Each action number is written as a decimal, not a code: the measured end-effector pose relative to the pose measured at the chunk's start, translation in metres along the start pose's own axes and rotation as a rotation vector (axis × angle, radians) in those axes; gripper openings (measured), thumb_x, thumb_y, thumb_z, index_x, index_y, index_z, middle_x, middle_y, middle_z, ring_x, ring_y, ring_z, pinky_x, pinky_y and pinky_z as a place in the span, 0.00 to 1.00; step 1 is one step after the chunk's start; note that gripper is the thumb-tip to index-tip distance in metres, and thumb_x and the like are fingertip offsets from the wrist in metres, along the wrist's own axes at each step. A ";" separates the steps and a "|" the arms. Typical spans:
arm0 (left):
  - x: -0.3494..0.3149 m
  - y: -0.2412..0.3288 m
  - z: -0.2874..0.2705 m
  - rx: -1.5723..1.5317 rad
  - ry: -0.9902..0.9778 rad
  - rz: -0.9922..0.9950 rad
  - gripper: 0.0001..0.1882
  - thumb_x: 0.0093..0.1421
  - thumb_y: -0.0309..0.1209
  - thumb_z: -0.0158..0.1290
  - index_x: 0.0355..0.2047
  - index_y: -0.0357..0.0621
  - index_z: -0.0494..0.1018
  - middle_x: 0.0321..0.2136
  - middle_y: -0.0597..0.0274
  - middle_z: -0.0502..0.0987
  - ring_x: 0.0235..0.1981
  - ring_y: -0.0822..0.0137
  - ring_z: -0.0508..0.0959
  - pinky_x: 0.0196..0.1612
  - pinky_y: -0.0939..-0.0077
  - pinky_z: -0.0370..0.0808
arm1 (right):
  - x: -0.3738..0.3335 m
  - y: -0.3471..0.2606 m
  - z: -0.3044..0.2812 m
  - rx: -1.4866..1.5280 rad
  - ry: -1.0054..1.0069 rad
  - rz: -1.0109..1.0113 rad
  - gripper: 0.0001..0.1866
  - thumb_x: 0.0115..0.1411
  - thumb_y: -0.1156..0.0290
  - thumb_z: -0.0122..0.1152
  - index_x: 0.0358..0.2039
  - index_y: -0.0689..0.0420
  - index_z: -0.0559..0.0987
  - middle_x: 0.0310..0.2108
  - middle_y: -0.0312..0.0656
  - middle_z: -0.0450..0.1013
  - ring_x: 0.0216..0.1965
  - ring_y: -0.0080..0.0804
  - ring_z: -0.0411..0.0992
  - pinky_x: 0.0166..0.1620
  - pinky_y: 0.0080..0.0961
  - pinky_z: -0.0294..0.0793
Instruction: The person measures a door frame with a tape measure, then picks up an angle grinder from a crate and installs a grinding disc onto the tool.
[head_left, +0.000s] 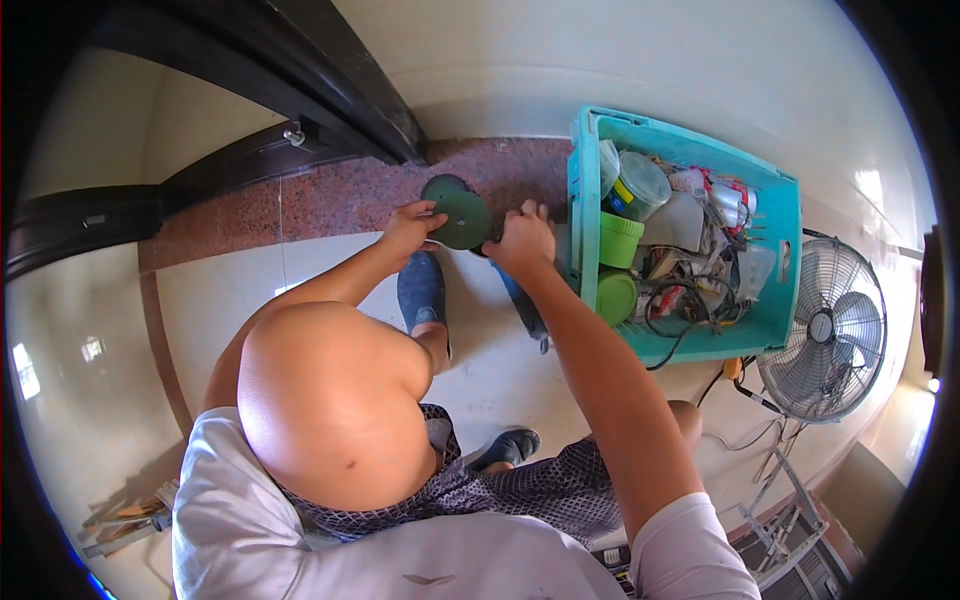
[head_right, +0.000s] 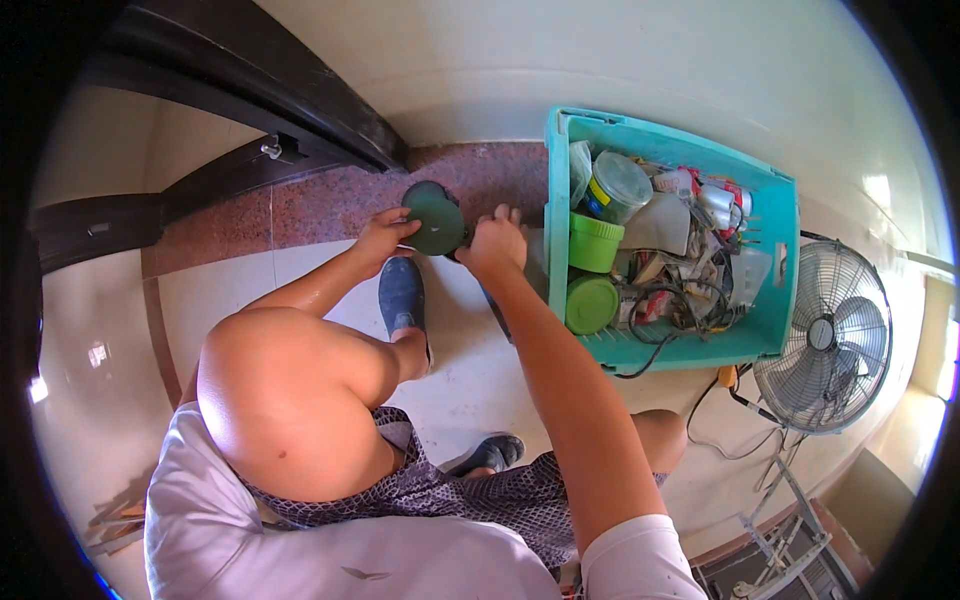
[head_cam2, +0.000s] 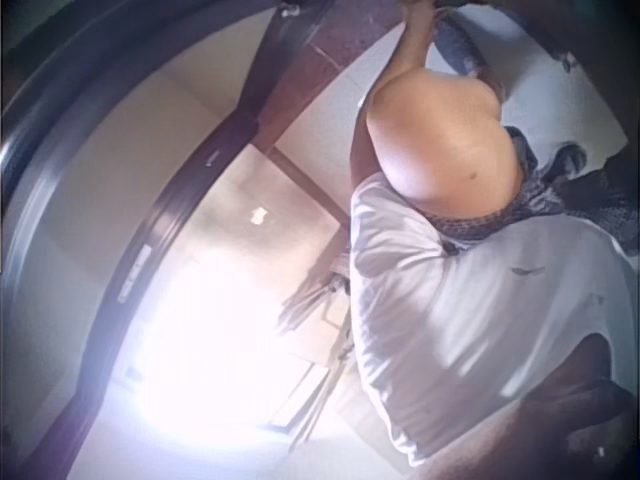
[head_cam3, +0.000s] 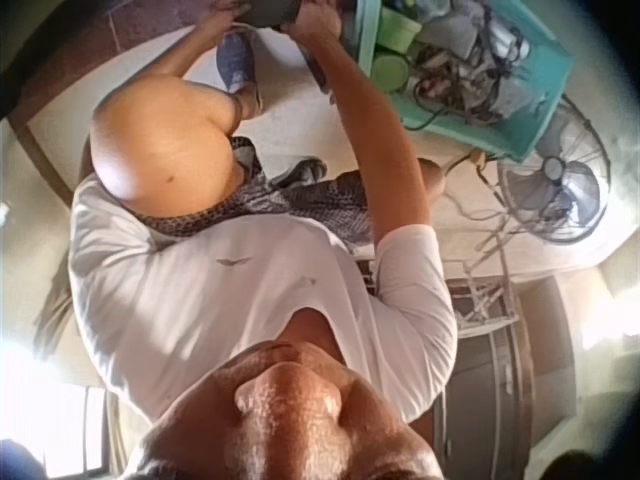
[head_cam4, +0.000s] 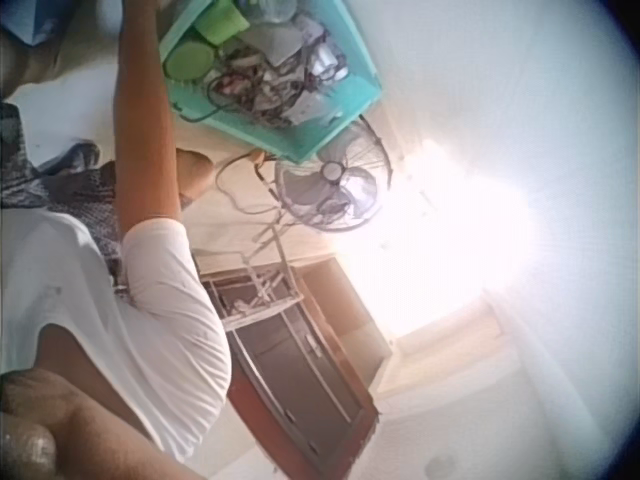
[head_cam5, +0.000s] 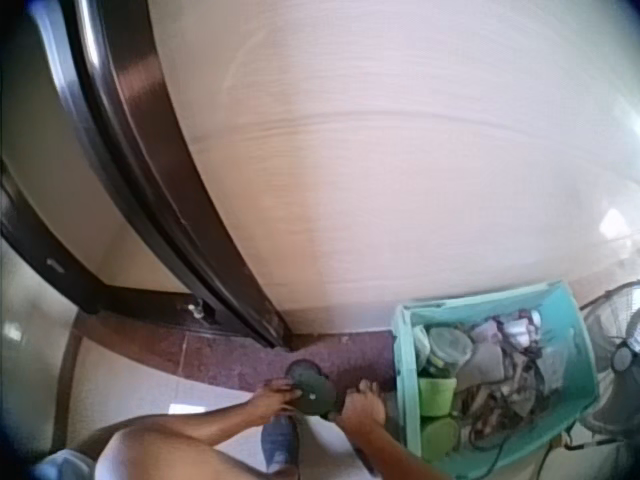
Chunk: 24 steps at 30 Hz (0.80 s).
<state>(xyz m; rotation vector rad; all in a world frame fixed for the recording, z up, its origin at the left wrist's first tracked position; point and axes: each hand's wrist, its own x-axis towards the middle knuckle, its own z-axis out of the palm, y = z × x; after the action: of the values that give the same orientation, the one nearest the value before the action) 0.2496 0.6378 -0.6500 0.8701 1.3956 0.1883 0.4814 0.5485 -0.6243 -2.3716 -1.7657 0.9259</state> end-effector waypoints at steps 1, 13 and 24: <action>0.002 0.004 0.007 0.023 -0.007 0.010 0.30 0.71 0.36 0.65 0.69 0.38 0.71 0.52 0.53 0.84 0.45 0.60 0.86 0.44 0.64 0.86 | -0.001 0.006 0.005 0.108 0.078 0.038 0.24 0.50 0.53 0.80 0.41 0.57 0.88 0.53 0.48 0.79 0.57 0.50 0.75 0.58 0.44 0.76; 0.043 -0.023 0.048 0.420 -0.015 0.186 0.16 0.69 0.33 0.66 0.50 0.34 0.79 0.36 0.58 0.85 0.30 0.67 0.84 0.32 0.69 0.83 | -0.075 0.002 0.033 1.047 0.332 0.399 0.18 0.61 0.65 0.75 0.42 0.64 0.79 0.30 0.43 0.82 0.30 0.31 0.80 0.39 0.33 0.80; 0.041 -0.016 0.046 0.255 -0.125 0.118 0.14 0.68 0.33 0.67 0.45 0.35 0.79 0.37 0.56 0.83 0.30 0.65 0.84 0.33 0.70 0.84 | -0.037 0.009 0.039 0.550 0.335 0.064 0.19 0.55 0.65 0.77 0.46 0.54 0.83 0.41 0.48 0.78 0.45 0.53 0.78 0.47 0.48 0.80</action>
<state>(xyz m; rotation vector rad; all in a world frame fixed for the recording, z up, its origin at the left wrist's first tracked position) 0.2944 0.6321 -0.6950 1.1577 1.2688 0.0445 0.4643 0.5002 -0.6439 -2.0765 -1.1390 0.8234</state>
